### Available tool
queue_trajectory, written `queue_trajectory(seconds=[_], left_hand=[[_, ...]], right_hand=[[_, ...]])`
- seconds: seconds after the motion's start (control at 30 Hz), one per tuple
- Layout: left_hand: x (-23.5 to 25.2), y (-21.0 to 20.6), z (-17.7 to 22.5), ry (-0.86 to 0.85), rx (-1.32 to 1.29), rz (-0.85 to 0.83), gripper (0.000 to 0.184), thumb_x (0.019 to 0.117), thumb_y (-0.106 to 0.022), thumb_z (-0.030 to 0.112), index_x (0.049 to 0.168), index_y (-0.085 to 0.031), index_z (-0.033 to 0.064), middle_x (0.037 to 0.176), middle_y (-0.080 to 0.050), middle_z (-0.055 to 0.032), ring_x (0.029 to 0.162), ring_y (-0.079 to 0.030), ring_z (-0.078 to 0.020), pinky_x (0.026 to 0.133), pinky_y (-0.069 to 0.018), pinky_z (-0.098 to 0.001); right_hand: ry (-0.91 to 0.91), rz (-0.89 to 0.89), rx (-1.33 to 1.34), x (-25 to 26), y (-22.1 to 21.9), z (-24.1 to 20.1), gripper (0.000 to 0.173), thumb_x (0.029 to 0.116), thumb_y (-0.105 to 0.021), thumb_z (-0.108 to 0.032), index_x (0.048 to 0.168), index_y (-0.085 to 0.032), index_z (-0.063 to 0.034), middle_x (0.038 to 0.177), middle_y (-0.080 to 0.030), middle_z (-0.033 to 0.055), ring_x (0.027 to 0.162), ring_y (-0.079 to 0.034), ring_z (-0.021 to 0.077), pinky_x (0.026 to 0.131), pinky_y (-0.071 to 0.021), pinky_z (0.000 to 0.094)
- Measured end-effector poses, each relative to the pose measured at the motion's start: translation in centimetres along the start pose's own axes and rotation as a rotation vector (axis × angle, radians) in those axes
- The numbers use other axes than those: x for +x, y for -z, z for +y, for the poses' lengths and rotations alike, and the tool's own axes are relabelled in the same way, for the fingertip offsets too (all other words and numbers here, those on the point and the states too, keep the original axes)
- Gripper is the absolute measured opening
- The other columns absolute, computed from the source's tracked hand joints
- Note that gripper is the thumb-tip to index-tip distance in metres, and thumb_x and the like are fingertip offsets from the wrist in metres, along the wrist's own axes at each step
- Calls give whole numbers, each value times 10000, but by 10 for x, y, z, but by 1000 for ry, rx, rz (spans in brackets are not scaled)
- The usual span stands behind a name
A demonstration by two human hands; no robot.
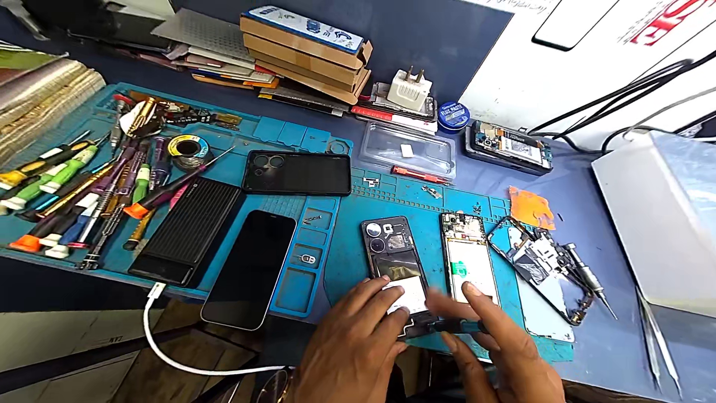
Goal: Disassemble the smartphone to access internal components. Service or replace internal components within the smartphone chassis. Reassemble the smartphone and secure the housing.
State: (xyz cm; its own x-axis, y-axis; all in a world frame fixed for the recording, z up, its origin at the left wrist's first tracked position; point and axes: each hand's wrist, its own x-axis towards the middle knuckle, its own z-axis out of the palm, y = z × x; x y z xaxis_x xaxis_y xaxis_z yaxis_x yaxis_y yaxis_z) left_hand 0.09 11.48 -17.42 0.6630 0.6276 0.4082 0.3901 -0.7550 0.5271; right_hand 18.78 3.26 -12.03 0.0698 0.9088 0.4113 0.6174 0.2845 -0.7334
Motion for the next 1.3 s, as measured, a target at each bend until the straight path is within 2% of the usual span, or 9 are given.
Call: queue_trajectory(seconds=[0.07,0.13,0.27,0.37,0.47,0.87,1.1,1.2,1.3], left_hand=[[0,1,1,8,8,-7,304,1014,-566,373,1184,-732,183,1363,-655,-17,1388,-519,-236,1138,-458,-394],[3,2,1,17,-3,0,330,1014,-566,433,1169,-733,195,1353,-659,-9,1380,-524,-227,1139,-453,-405],[4,7,5,72,-203,148,265,996,-638,386,1135,-757,195,1288,-692,15,1331,-566,-182,1125,-475,-403],[9,12,12,69,-494,215,194,955,-729,298,1083,-770,159,1139,-731,18,1149,-643,-129,986,-544,-329],[13,12,17,45,-660,200,178,940,-753,252,1061,-772,124,1054,-745,-3,1056,-671,-118,931,-559,-303],[9,4,26,69,-633,310,90,948,-740,209,966,-777,129,983,-756,8,1000,-689,-116,896,-561,-297],[7,3,28,92,-640,379,106,973,-704,203,932,-734,110,954,-738,-6,953,-693,-107,859,-572,-279],[8,5,29,187,-914,363,132,988,-681,182,970,-711,55,948,-714,-45,929,-697,-110,832,-597,-255],[10,10,35,451,-1457,277,88,976,-667,105,989,-713,31,920,-716,-74,850,-704,-129,798,-607,-290]], right_hand=[[-22,40,1,-1,-3,1,538,1004,-576,-15,1514,-435,-116,1167,-733,73,1090,-716,192,913,-639,339],[-41,130,20,-3,-6,4,590,992,-610,-22,1532,-392,-110,1100,-747,66,1032,-736,212,888,-650,369],[-190,339,410,-9,-4,-7,713,961,-622,52,1550,-268,-138,1106,-752,121,1007,-752,306,900,-642,431],[-217,401,636,-13,-2,-13,750,966,-629,51,1548,-215,-180,1133,-746,155,1000,-754,345,913,-636,434],[-203,439,709,-16,-4,-18,747,965,-655,20,1541,-236,-206,1163,-745,154,1014,-753,354,927,-632,432],[-61,495,486,-21,-19,-32,717,967,-653,21,1547,-314,-229,1154,-758,82,1041,-751,284,934,-632,380],[-99,537,506,-22,-28,-35,727,960,-658,37,1542,-308,-222,1151,-753,71,1026,-753,277,927,-638,389],[-105,595,527,-22,-29,-35,743,961,-676,1,1556,-301,-240,1144,-753,71,1010,-756,289,902,-651,403],[-62,619,593,-26,-26,-36,775,964,-683,-22,1583,-301,-289,1200,-733,45,1035,-749,282,927,-642,426]])
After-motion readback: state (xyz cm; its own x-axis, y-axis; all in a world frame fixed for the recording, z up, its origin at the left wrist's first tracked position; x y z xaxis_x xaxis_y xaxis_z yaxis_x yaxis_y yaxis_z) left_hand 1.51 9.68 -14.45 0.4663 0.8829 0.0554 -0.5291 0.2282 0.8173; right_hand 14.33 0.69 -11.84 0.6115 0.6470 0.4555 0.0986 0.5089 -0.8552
